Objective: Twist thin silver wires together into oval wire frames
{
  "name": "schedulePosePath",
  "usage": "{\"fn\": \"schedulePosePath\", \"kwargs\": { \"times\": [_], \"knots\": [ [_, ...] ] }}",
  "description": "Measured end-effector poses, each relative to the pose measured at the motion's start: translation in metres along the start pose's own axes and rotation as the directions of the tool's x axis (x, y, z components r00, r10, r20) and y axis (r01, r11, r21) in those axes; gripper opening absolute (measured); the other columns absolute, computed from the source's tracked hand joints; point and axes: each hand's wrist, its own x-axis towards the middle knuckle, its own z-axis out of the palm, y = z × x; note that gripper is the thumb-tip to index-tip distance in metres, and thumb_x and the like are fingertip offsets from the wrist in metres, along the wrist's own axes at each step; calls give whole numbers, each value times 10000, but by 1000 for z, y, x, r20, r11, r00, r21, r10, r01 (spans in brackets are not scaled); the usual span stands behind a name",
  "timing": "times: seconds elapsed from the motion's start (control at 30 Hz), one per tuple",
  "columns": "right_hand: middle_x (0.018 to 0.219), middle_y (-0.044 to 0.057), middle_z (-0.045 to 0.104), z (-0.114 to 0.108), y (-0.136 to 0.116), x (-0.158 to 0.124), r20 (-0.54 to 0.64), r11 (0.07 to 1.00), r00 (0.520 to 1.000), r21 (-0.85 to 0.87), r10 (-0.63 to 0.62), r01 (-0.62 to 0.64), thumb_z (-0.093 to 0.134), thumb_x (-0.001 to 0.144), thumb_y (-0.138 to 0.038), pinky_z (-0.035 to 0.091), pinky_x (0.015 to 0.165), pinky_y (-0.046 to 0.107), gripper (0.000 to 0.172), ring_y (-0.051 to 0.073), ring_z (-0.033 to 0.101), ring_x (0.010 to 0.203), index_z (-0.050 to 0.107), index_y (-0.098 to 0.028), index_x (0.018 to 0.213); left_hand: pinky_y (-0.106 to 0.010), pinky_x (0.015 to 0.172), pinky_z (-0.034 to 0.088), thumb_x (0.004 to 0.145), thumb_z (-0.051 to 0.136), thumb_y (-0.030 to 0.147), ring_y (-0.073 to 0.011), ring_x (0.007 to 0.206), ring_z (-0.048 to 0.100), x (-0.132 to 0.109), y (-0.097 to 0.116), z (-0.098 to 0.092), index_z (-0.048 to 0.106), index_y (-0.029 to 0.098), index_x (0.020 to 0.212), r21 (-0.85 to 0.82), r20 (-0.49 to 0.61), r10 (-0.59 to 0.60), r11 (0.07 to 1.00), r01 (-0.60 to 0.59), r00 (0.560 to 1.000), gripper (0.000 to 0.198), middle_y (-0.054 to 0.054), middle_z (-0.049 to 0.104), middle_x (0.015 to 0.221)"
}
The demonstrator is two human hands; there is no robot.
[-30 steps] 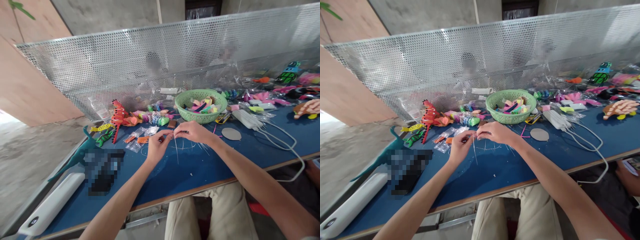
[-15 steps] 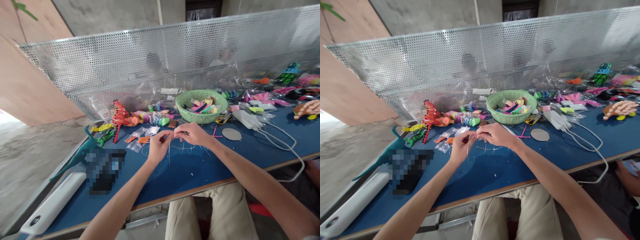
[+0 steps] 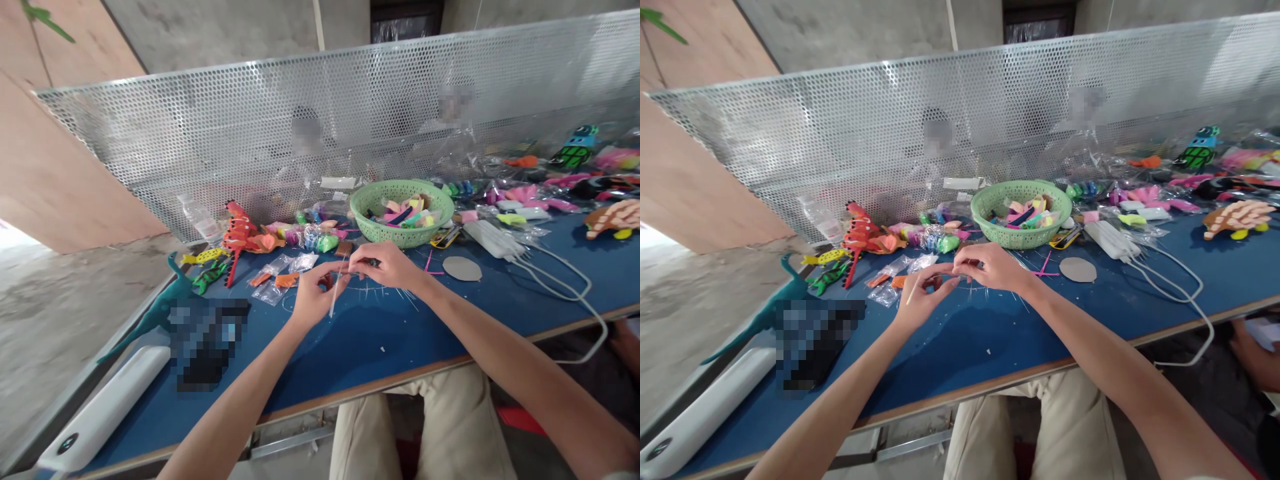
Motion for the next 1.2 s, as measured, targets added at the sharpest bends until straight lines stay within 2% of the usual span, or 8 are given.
{"fn": "schedulePosePath", "kwargs": {
  "times": [0.23, 0.43, 0.67, 0.77, 0.87, 0.97, 1.07, 1.2],
  "knots": [
    [787, 5, 704, -1, 0, -1, 84, 996, 996, 79, 21, -28, 548, 1009, -330, 489, 602, 226, 193, 81, 637, 586, 670, -196, 942, -262, 635, 532, 796, 776, 416, -166, 706, 661, 5, -1, 0, 778, 199, 1055, -95, 65, -116, 988, 122, 991, 337, -54, 775, 936],
    [867, 23, 717, 0, 6, -2, 103, 999, 995, 37, -16, 13, 527, 1019, -311, 478, 616, 232, 190, 76, 621, 601, 659, -195, 947, -268, 715, 542, 813, 765, 404, -190, 813, 694, 5, -2, 0, 784, 196, 1014, -60, 68, -84, 994, 88, 994, 289, -52, 779, 977],
    [937, 51, 710, -2, 9, -4, 217, 958, 968, -226, -126, 175, 464, 1039, -259, 422, 643, 254, 225, 113, 625, 719, 676, -197, 1085, -268, 690, 486, 860, 719, 403, -148, 686, 635, 5, 0, -9, 784, 217, 961, 327, 57, 109, 937, -122, 992, 222, -27, 758, 842],
    [944, 59, 708, -1, 10, -4, 263, 932, 954, -288, -144, 220, 445, 1039, -239, 411, 631, 266, 247, 127, 630, 746, 685, -189, 1062, -281, 728, 501, 879, 700, 382, -161, 700, 656, 6, -2, -10, 778, 218, 955, 398, 114, 185, 892, -215, 976, 197, -27, 751, 806],
    [901, 46, 697, 1, 11, -4, 266, 952, 954, -233, -136, 200, 448, 1043, -246, 432, 653, 265, 242, 120, 628, 738, 682, -187, 1043, -306, 823, 520, 896, 681, 342, -187, 771, 697, 7, -4, -9, 773, 212, 895, 397, 154, 269, 864, -309, 951, 159, -33, 767, 838],
    [851, 22, 684, 2, 11, -5, 223, 981, 969, -138, -106, 139, 456, 1050, -270, 456, 675, 252, 230, 100, 627, 693, 672, -195, 1030, -255, 713, 518, 910, 669, 332, -163, 708, 697, 6, -5, -8, 774, 200, 895, 329, 133, 259, 899, -289, 957, 169, -29, 770, 822],
    [806, 4, 684, 4, 10, -5, 160, 991, 983, -86, -87, 102, 462, 1050, -277, 466, 665, 241, 228, 90, 633, 661, 668, -202, 989, -217, 553, 455, 905, 678, 359, -118, 535, 619, 4, -6, -6, 780, 187, 880, 285, 80, 201, 934, -216, 976, 201, -3, 726, 664],
    [839, -4, 701, 5, 5, -4, 108, 995, 990, -49, -85, 91, 476, 1045, -259, 479, 661, 231, 217, 70, 644, 634, 663, -200, 953, -207, 484, 419, 880, 707, 382, -105, 460, 582, 2, -6, -3, 794, 195, 900, 216, 17, 140, 966, -140, 990, 207, 18, 686, 573]
  ]
}}
